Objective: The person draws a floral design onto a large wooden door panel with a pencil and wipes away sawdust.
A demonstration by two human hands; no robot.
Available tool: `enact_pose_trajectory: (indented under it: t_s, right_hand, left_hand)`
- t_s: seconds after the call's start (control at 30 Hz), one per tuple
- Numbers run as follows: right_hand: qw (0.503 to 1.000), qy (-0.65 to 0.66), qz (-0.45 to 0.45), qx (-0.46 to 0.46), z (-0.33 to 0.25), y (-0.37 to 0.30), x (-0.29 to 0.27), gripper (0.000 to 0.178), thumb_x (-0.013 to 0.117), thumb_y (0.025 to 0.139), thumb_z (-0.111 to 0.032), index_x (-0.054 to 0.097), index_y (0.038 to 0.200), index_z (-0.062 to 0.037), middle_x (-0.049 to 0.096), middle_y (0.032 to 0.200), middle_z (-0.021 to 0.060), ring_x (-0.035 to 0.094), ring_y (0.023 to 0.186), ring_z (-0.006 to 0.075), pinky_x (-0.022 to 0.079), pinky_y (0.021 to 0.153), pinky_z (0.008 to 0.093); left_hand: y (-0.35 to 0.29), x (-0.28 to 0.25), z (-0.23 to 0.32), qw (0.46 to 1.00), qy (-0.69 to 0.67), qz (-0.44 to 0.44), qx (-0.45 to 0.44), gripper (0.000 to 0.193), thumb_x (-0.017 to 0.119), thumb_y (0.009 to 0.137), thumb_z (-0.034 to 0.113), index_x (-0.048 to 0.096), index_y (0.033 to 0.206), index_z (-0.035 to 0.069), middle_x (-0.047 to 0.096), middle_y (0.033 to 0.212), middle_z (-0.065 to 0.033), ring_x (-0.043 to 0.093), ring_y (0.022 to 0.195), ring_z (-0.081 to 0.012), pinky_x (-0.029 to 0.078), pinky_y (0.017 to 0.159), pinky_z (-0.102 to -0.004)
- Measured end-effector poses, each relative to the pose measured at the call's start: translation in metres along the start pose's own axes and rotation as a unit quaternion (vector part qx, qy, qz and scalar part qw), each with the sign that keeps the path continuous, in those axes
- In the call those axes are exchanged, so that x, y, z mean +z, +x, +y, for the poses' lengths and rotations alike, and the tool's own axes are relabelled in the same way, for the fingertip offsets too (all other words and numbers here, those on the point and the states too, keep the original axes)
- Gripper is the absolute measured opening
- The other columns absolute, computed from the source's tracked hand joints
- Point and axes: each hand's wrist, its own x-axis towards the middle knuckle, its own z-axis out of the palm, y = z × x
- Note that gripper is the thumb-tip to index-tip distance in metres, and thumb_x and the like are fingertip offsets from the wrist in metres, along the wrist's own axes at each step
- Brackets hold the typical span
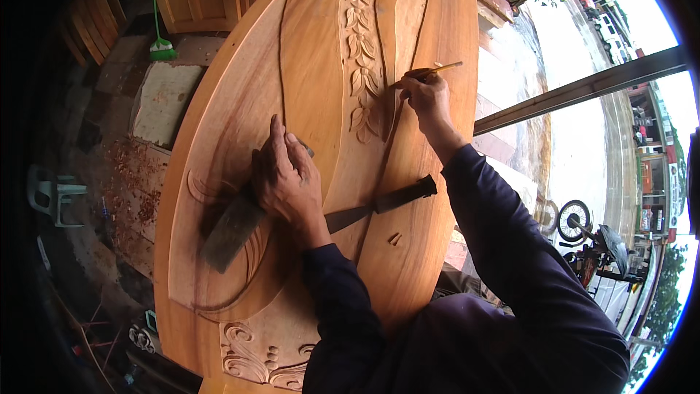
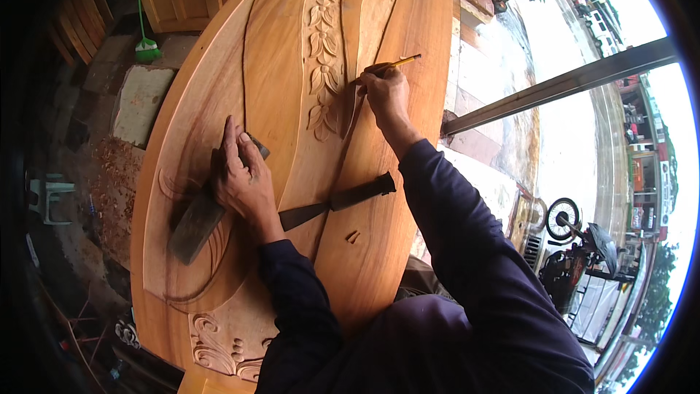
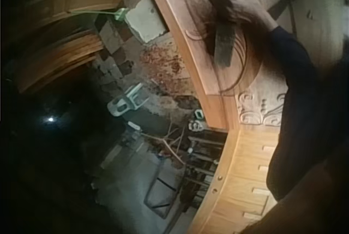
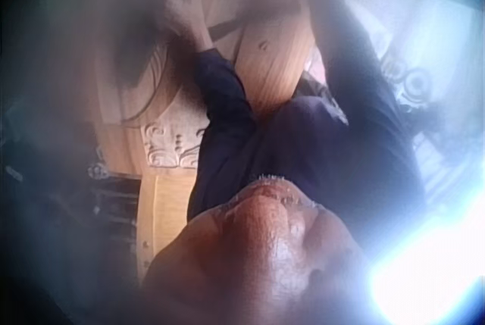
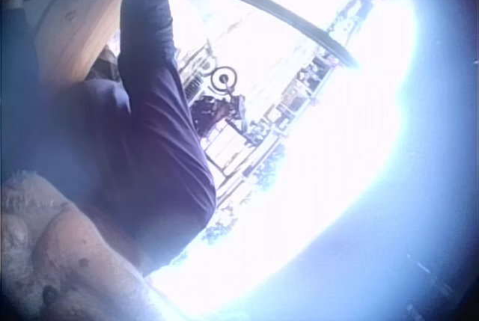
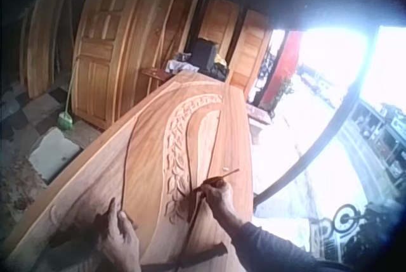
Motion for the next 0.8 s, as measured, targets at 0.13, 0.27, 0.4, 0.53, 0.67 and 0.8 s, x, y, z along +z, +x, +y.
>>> enact_pose_trajectory:
  t_s: [0.13,0.27,0.4,0.53,0.67,0.8]
  right_hand:
    - [1.0,0.003,-0.004,0.0,-0.004,0.048,0.002,0.017,0.073,0.082,-0.009,0.077,0.09,0.0046,0.075,0.069,0.0104,0.067,0.055,0.0132,0.05,0.054,0.0277]
    - [1.0,0.007,0.005,0.008,-0.014,0.075,0.012,0.012,0.072,0.083,-0.006,0.076,0.089,0.003,0.074,0.069,0.0098,0.065,0.054,0.012,0.047,0.051,0.0259]
    - [1.0,0.018,-0.001,0.007,-0.018,0.078,0.01,0.01,0.069,0.087,-0.006,0.074,0.087,0.0027,0.07,0.07,0.0075,0.059,0.055,0.0113,0.042,0.049,0.025]
    - [0.999,0.028,-0.028,0.017,-0.003,0.052,-0.004,0.011,0.075,0.082,-0.008,0.077,0.081,0.0027,0.072,0.065,0.0086,0.065,0.054,0.0124,0.048,0.05,0.0266]
    - [0.998,0.027,-0.052,0.017,-0.003,0.02,-0.004,0.012,0.074,0.082,-0.007,0.077,0.083,0.0044,0.072,0.066,0.0087,0.067,0.055,0.013,0.049,0.052,0.0264]
    - [0.998,0.04,-0.051,0.008,-0.011,0.043,0.004,0.011,0.071,0.087,-0.005,0.073,0.092,0.0035,0.076,0.08,0.0104,0.063,0.06,0.0107,0.041,0.05,0.0223]
  left_hand:
    - [0.002,-0.001,0.008,1.0,-0.009,-0.015,-0.005,0.031,0.062,0.103,0.014,0.068,0.133,0.012,0.076,0.105,-0.0091,0.073,0.092,-0.0293,0.057,0.092,-0.0442]
    - [0.003,-0.002,0.006,1.0,0.003,-0.019,-0.005,0.031,0.062,0.103,0.015,0.068,0.133,0.012,0.076,0.105,-0.009,0.074,0.093,-0.0289,0.057,0.092,-0.0444]
    - [0.003,-0.001,0.002,1.0,0.012,-0.026,0.003,0.031,0.062,0.103,0.015,0.068,0.133,0.012,0.076,0.105,-0.0093,0.074,0.094,-0.0286,0.057,0.093,-0.0452]
    - [0.003,-0.001,0.007,1.0,0.008,-0.021,-0.001,0.032,0.063,0.103,0.014,0.068,0.134,0.012,0.077,0.105,-0.008,0.073,0.092,-0.0279,0.057,0.084,-0.0432]
    - [0.001,-0.003,0.004,0.999,-0.001,-0.038,-0.023,0.032,0.062,0.103,0.014,0.067,0.134,0.011,0.075,0.107,-0.0089,0.073,0.095,-0.0289,0.057,0.093,-0.0476]
    - [0.002,-0.003,0.006,0.999,0.0,-0.036,-0.019,0.032,0.061,0.103,0.014,0.067,0.134,0.011,0.075,0.106,-0.0087,0.073,0.094,-0.029,0.057,0.092,-0.0465]
